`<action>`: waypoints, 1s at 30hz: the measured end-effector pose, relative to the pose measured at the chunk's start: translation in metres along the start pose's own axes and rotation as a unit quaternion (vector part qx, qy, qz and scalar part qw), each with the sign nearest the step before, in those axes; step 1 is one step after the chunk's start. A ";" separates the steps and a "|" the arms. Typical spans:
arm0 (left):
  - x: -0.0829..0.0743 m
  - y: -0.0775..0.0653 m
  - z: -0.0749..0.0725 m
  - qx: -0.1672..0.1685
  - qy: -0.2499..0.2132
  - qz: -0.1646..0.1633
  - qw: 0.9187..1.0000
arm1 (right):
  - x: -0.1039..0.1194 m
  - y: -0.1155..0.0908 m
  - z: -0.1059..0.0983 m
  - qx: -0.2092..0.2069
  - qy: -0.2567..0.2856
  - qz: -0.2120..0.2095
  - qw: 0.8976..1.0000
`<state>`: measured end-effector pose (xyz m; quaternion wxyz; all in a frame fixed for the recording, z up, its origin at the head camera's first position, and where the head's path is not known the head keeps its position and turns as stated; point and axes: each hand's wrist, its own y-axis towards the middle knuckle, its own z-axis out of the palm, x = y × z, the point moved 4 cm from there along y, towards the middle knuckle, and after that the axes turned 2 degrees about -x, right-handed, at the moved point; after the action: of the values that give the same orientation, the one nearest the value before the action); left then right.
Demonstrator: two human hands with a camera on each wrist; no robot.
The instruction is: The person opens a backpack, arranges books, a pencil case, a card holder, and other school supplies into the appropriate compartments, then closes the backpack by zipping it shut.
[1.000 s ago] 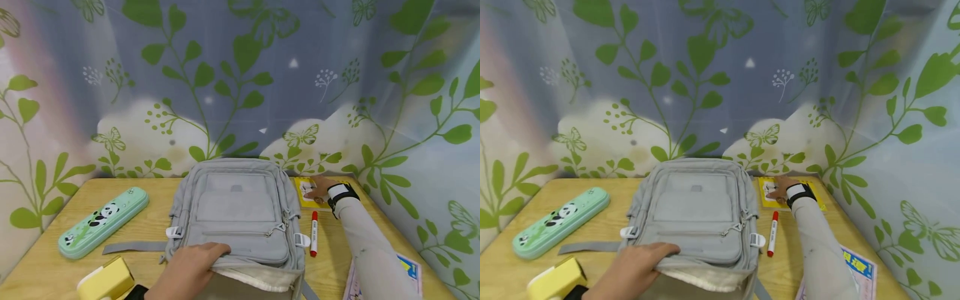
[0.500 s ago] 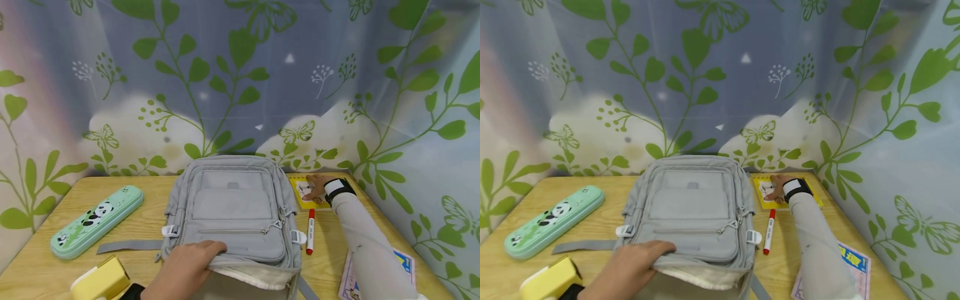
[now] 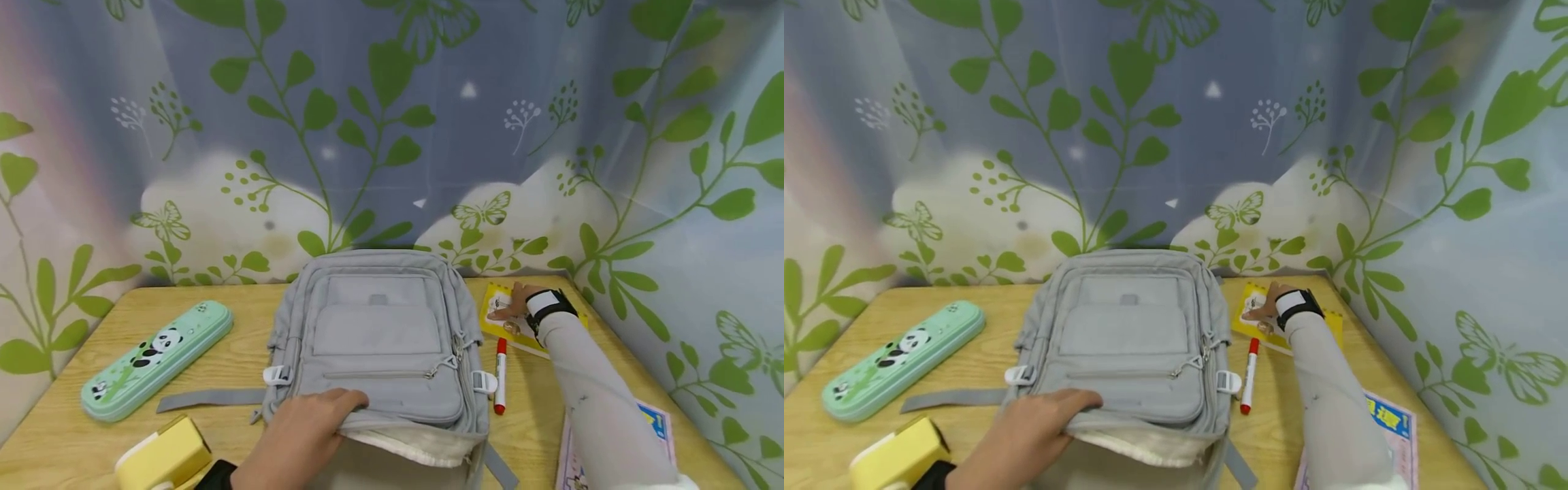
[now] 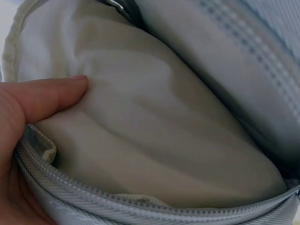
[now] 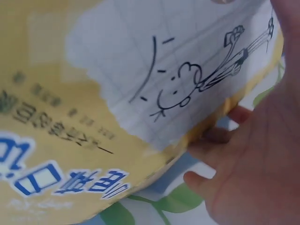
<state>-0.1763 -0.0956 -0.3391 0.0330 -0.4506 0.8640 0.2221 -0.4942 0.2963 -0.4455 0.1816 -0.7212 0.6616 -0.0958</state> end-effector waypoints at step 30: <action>0.000 0.021 -0.008 -0.006 0.037 0.010 0.999 | 0.009 -0.229 -0.125 -0.489 0.181 -0.125 0.844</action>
<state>-0.1915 -0.0885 -0.3248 -0.0039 -0.4505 0.8677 0.2103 -0.3304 0.2842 -0.2429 -0.3312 -0.7630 0.5478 0.0896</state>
